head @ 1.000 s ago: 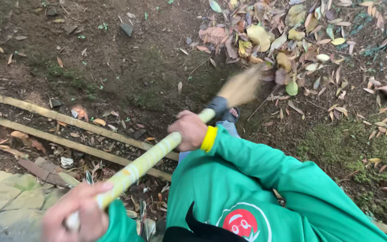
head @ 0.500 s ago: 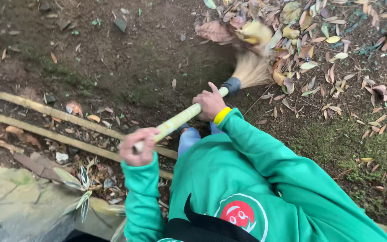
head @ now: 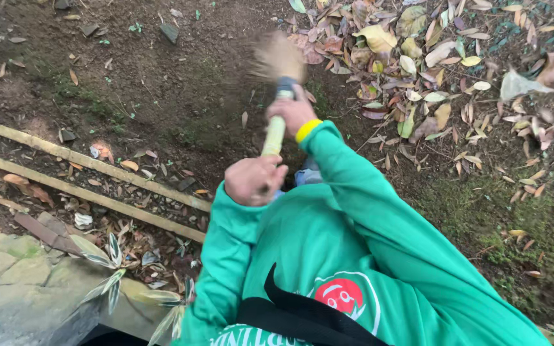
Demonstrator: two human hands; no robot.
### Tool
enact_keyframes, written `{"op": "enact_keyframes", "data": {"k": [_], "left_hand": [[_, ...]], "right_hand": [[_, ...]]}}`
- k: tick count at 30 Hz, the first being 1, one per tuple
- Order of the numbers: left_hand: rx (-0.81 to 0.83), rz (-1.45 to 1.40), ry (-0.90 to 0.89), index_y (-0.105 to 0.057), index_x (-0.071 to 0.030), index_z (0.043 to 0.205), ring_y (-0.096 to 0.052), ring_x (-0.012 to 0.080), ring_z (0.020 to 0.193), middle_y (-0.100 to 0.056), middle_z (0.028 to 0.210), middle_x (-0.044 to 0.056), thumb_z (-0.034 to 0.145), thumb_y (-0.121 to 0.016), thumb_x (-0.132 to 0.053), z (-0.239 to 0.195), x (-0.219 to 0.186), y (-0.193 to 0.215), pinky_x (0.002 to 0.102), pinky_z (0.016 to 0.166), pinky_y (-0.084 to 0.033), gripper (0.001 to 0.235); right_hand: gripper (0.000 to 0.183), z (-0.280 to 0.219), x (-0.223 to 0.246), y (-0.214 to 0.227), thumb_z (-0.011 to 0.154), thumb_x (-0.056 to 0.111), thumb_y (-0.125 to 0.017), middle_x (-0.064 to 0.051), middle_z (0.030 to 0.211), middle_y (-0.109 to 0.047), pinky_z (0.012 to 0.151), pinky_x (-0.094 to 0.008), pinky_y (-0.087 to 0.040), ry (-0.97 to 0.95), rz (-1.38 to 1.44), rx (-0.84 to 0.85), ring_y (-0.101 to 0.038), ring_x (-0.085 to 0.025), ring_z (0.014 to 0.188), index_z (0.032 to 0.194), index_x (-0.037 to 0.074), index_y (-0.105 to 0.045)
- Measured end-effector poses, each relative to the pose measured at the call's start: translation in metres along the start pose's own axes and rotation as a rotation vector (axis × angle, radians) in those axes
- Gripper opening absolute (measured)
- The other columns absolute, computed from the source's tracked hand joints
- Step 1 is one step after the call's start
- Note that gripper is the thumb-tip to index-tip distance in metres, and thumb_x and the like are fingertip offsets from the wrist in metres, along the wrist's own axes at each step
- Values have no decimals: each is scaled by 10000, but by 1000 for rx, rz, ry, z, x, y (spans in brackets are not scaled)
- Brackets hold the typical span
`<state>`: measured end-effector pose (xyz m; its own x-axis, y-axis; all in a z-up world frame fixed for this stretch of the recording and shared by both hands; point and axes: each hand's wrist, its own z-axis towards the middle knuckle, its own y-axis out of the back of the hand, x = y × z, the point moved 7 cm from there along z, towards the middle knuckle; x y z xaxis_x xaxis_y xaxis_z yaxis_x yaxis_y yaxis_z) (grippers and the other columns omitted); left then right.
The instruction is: The person sweeps dry leaves and dirt across the ground using a broom.
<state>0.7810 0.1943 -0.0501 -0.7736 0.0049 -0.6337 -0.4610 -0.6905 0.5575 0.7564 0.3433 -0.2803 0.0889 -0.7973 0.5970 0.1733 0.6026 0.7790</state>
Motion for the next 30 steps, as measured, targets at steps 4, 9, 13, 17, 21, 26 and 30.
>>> {"op": "enact_keyframes", "data": {"k": [4, 9, 13, 17, 21, 26, 30], "left_hand": [[-225, -420, 520, -586, -40, 966, -721, 140, 697, -777, 962, 127, 913, -734, -43, -61, 58, 2, 302, 628, -603, 158], [-401, -100, 800, -622, -70, 925, -692, 184, 807, -767, 922, 125, 1003, -656, -48, -54, 21, 96, 319, 728, -560, 88], [-493, -263, 436, -576, -78, 981, -756, 195, 765, -747, 916, 71, 1033, -670, -69, 17, -57, 141, 329, 707, -629, 108], [164, 137, -116, -611, -62, 873, -672, 238, 636, -743, 928, 130, 870, -870, -86, 61, -65, 41, 372, 562, -516, 260], [23, -67, -123, -604, -59, 885, -758, 277, 832, -710, 868, 109, 897, -816, -36, 43, 0, -52, 365, 734, -611, 213], [-169, -493, 485, -615, -10, 934, -741, 214, 833, -773, 987, 190, 967, -697, -21, -13, 86, -44, 339, 776, -611, 88], [-282, -499, 526, -557, -29, 922, -761, 237, 896, -766, 957, 199, 1010, -671, -51, 17, 72, 3, 358, 851, -612, 145]], "right_hand": [[260, -48, -26, -6, 660, 141, -763, 49, 913, -727, 1174, -674, -216, -127, -244, 102, -686, -219, 1025, 879, 278, -730], [232, -41, 37, 29, 520, 240, -782, -1, 742, -697, 1143, -568, -327, -141, -25, 102, -706, -244, 812, 735, 220, -699], [304, 0, 97, 60, 840, 415, -824, -15, 688, -643, 1121, -537, -378, 77, 151, 34, -687, -260, 775, 704, 209, -647], [304, 37, 37, 60, 849, 460, -824, 6, 709, -665, 1125, -590, -325, 26, 188, -19, -685, -245, 804, 728, 222, -680], [209, -12, -67, 48, 785, 362, -846, 45, 933, -700, 1157, -666, -189, -117, 18, -77, -653, -237, 1066, 878, 238, -706], [311, -86, -104, 49, 632, 130, -766, 55, 879, -709, 1201, -654, -195, -306, -237, 129, -677, -209, 980, 920, 240, -731], [196, -88, -66, 90, 600, 205, -771, 15, 759, -694, 1196, -584, -294, -300, -111, 26, -694, -241, 829, 785, 215, -708]]}}
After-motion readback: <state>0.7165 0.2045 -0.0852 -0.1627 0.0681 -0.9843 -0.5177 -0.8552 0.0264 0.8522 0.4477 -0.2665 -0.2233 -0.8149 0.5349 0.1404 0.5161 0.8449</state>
